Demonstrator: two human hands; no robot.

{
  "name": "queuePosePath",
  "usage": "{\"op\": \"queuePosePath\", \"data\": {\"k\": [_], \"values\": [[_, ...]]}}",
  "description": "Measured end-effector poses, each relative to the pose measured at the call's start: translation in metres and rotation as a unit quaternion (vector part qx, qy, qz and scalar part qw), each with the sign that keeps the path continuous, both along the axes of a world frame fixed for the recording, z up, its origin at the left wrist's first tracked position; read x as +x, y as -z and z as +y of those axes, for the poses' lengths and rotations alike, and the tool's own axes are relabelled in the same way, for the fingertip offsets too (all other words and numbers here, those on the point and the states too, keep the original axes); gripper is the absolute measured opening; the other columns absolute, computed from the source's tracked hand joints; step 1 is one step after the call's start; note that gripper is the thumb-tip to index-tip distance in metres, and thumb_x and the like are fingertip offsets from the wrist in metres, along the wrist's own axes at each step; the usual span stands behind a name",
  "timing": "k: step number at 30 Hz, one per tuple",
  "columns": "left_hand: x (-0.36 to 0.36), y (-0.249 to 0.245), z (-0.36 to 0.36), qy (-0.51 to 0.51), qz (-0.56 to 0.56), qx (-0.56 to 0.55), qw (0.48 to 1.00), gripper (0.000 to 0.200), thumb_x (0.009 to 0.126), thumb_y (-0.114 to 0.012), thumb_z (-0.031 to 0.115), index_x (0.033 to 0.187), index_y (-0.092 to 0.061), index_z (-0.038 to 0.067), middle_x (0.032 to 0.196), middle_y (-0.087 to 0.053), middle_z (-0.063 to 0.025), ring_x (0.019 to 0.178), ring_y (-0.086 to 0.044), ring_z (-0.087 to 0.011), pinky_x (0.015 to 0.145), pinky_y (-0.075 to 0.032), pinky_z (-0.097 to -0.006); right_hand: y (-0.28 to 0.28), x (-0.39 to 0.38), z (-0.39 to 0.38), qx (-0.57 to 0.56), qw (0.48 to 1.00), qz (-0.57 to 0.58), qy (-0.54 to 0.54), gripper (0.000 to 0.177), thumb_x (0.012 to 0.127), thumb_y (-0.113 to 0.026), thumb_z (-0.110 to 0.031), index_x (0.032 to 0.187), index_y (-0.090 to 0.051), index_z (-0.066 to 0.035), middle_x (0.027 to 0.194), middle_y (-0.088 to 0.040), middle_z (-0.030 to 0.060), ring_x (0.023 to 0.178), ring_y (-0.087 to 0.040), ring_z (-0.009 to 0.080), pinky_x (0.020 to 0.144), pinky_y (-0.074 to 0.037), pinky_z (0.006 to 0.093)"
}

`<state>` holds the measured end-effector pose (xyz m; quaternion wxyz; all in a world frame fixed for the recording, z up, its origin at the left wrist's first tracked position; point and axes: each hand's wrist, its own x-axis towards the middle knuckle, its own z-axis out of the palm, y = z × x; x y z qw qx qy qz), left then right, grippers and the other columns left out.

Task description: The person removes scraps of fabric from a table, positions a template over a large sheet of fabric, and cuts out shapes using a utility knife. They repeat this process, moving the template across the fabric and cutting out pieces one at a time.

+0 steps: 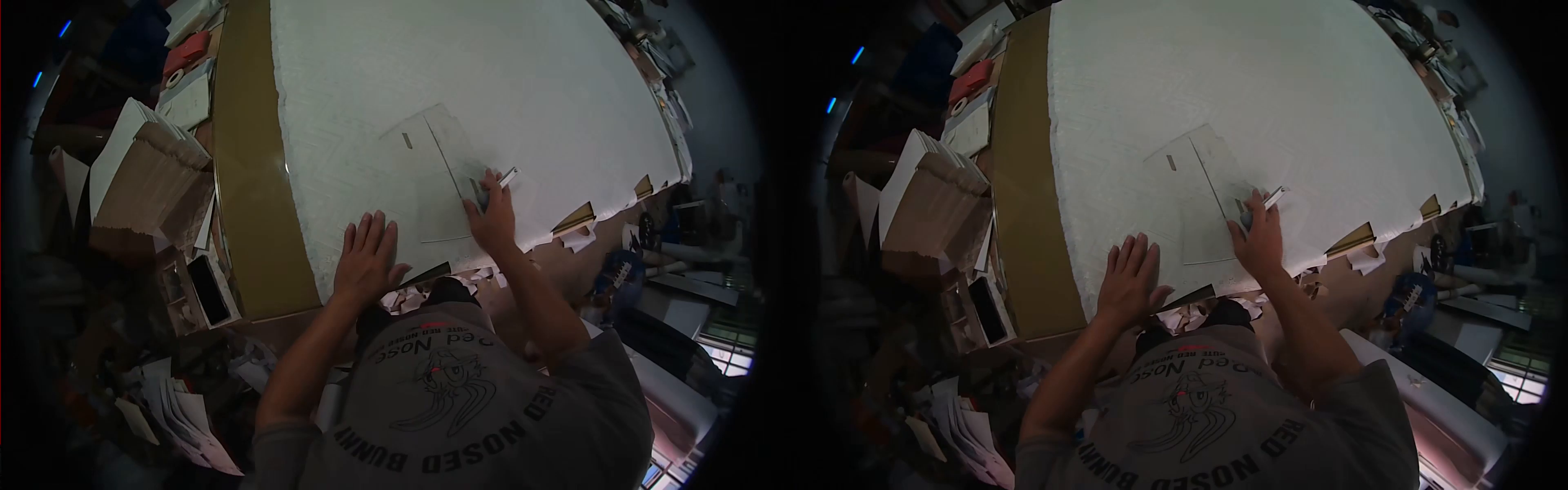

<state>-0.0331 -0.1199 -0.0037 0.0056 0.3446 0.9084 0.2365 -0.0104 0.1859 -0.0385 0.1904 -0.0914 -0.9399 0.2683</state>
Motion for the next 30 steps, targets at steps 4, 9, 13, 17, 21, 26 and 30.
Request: {"op": "queuePosePath", "data": {"k": [4, 9, 13, 17, 21, 26, 30], "values": [[0.004, 0.007, -0.045, 0.078, -0.008, -0.026, 0.997, 0.071, 0.091, -0.077, 0.038, 0.149, -0.053, 0.007, 0.163, -0.040, -0.0227, 0.153, -0.033, -0.0439, 0.125, -0.024, -0.0592, -0.002, -0.007, -0.049, 0.026, 0.999, -0.024, 0.041, 0.078, 0.092, -0.079, -0.018, 0.156, -0.037, -0.001, 0.133, -0.060, 0.0193, 0.143, -0.045, 0.0465, 0.113, -0.044, 0.0507], [-0.001, 0.011, -0.080, 0.186, 0.014, 0.004, 0.982, 0.056, 0.092, -0.076, 0.027, 0.142, -0.060, 0.008, 0.155, -0.052, -0.0219, 0.146, -0.048, -0.0402, 0.121, -0.036, -0.0554, -0.007, -0.021, -0.075, 0.081, 0.997, -0.003, -0.008, 0.063, 0.092, -0.078, -0.019, 0.143, -0.045, -0.003, 0.143, -0.058, 0.0229, 0.145, -0.043, 0.0499, 0.118, -0.040, 0.0525], [-0.010, 0.028, -0.084, 0.082, -0.128, 0.183, 0.971, 0.042, 0.090, -0.077, 0.014, 0.131, -0.068, 0.006, 0.134, -0.068, -0.0196, 0.125, -0.065, -0.0364, 0.108, -0.050, -0.0503, -0.010, -0.019, -0.072, 0.038, 0.999, 0.004, -0.036, 0.056, 0.091, -0.079, -0.018, 0.136, -0.049, -0.006, 0.147, -0.057, 0.0242, 0.145, -0.043, 0.0505, 0.119, -0.038, 0.0541], [-0.048, 0.008, -0.041, -0.063, -0.018, 0.211, 0.975, 0.045, 0.090, -0.078, 0.017, 0.134, -0.068, 0.009, 0.138, -0.065, -0.0199, 0.122, -0.065, -0.0378, 0.105, -0.052, -0.0471, -0.011, 0.014, -0.044, -0.123, 0.988, -0.018, -0.094, 0.053, 0.088, -0.083, -0.023, 0.129, -0.052, -0.008, 0.152, -0.055, 0.0239, 0.141, -0.048, 0.0494, 0.121, -0.033, 0.0589], [-0.107, 0.005, -0.007, -0.071, 0.027, 0.092, 0.993, 0.065, 0.089, -0.082, 0.033, 0.147, -0.060, 0.015, 0.157, -0.046, -0.0221, 0.141, -0.047, -0.0429, 0.114, -0.043, -0.0515, -0.019, 0.032, -0.021, -0.062, 0.979, -0.023, -0.192, 0.055, 0.084, -0.087, -0.019, 0.127, -0.053, -0.009, 0.152, -0.056, 0.0217, 0.147, -0.045, 0.0465, 0.119, -0.037, 0.0562], [-0.139, 0.007, -0.005, -0.014, 0.074, -0.108, 0.991, 0.082, 0.086, -0.079, 0.055, 0.155, -0.053, 0.020, 0.164, -0.036, -0.0232, 0.152, -0.032, -0.0467, 0.123, -0.028, -0.0599, -0.016, 0.025, -0.013, -0.051, 0.974, -0.019, -0.218, 0.054, 0.084, -0.086, -0.022, 0.125, -0.054, -0.009, 0.153, -0.056, 0.0195, 0.146, -0.045, 0.0461, 0.121, -0.035, 0.0570], [-0.140, 0.008, -0.009, 0.011, 0.060, -0.085, 0.995, 0.082, 0.087, -0.075, 0.058, 0.156, -0.052, 0.021, 0.164, -0.036, -0.0232, 0.154, -0.030, -0.0463, 0.125, -0.023, -0.0606, -0.020, 0.021, -0.016, -0.024, 0.973, -0.023, -0.227, 0.051, 0.086, -0.084, -0.024, 0.124, -0.054, -0.009, 0.154, -0.056, 0.0177, 0.146, -0.045, 0.0470, 0.122, -0.035, 0.0574]]}}
